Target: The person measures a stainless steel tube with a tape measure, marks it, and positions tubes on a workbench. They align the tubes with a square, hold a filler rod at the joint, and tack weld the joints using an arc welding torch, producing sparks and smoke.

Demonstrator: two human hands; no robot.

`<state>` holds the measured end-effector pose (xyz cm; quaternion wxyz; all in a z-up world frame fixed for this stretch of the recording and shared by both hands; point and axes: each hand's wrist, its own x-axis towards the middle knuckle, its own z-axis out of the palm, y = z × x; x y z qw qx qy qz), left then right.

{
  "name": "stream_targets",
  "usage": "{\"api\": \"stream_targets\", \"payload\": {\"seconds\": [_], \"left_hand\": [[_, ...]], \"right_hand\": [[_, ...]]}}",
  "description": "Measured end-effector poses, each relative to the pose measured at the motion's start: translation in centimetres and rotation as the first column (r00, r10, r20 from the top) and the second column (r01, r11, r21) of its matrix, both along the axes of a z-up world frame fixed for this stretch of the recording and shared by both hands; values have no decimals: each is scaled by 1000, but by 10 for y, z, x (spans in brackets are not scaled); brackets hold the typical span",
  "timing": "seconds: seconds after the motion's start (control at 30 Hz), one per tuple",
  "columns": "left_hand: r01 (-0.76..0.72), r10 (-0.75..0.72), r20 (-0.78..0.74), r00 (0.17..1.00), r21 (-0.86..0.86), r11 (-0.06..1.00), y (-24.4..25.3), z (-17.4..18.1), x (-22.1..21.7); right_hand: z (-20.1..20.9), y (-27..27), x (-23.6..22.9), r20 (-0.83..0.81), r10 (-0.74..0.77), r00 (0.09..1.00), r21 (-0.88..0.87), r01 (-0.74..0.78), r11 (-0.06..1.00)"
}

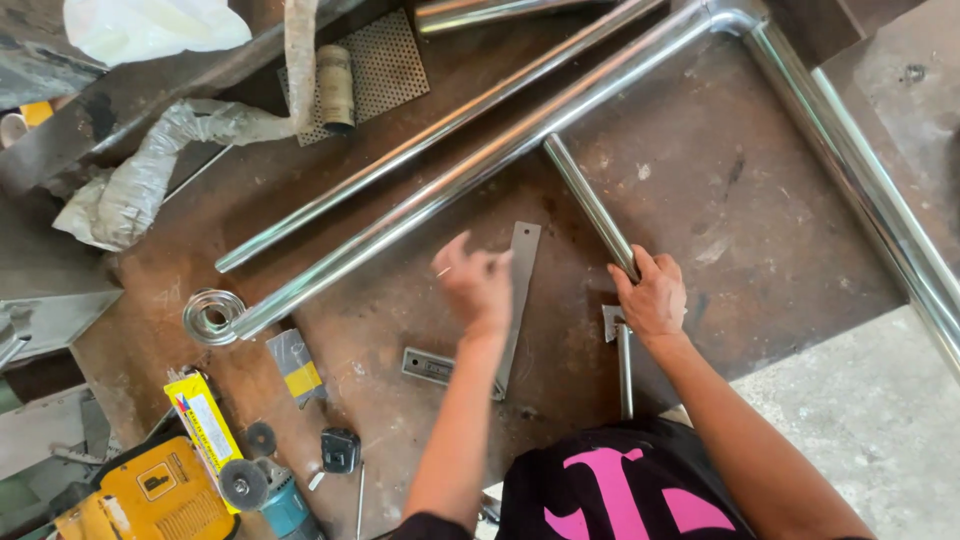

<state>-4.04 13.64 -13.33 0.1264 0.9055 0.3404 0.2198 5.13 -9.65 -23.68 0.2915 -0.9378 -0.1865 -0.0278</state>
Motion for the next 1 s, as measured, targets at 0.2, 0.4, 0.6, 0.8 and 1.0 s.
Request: {"api": "stream_targets", "payload": {"seconds": [0.2,0.4,0.6,0.8,1.0], "left_hand": [[4,-6,-193,981,-7,1000,-38,9,135],[-35,-62,-396,916,-234,972,-15,6,160],[-117,-19,-348,937,-368,922,-15,1,162],[-204,59,-326,944,-433,878,-15,-17,168],[-204,60,-305,951,-467,860,-16,-14,170]], "right_hand": [[1,3,-2,-35,-42,998,21,43,999],[7,4,-1,-122,-54,991,26,57,998],[18,5,1,-152,-29,988,48,37,998],[17,1,8,-131,31,991,100,-18,995],[45,-100,-22,-135,9,991,14,-7,1000]]}}
